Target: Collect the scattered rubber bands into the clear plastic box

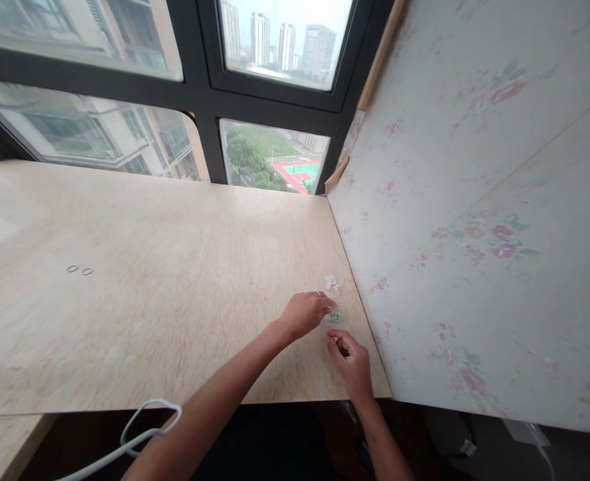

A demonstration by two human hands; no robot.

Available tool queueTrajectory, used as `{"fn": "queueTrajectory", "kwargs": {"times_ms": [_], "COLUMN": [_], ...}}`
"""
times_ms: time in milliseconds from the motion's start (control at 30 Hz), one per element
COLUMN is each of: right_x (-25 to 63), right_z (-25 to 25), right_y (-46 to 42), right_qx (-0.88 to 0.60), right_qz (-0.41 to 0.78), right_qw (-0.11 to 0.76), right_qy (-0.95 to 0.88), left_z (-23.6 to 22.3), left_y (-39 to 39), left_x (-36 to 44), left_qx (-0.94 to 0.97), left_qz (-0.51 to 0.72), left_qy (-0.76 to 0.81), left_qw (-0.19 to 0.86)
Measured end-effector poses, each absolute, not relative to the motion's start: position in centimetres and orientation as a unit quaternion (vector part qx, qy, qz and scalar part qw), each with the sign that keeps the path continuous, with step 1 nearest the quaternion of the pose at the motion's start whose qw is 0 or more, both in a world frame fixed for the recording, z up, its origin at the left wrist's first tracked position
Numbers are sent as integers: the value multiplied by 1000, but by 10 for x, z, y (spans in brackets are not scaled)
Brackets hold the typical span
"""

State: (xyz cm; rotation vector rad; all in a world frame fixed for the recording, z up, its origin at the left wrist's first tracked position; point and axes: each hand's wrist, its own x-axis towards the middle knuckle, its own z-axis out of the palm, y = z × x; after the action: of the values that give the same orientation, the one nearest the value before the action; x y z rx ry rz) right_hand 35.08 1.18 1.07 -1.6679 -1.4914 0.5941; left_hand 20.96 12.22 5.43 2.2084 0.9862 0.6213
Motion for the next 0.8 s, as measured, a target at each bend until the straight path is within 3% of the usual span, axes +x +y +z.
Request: {"fn": "queueTrajectory", "kwargs": {"times_ms": [467, 667, 800], "right_x": [339, 255, 173], "right_z": [14, 45, 69], "right_y": [5, 27, 82], "right_qx": [-662, -540, -447], "right_qz": [281, 328, 343], "right_qw": [410, 378, 383], "right_qy": [-561, -676, -732], "left_z": [32, 21, 15], "left_y": [105, 88, 82], "left_x": [69, 17, 2], "left_qx": [720, 718, 706], "left_qz": [265, 158, 150], "left_qy": [598, 663, 681], "left_qw": [233, 143, 127]}}
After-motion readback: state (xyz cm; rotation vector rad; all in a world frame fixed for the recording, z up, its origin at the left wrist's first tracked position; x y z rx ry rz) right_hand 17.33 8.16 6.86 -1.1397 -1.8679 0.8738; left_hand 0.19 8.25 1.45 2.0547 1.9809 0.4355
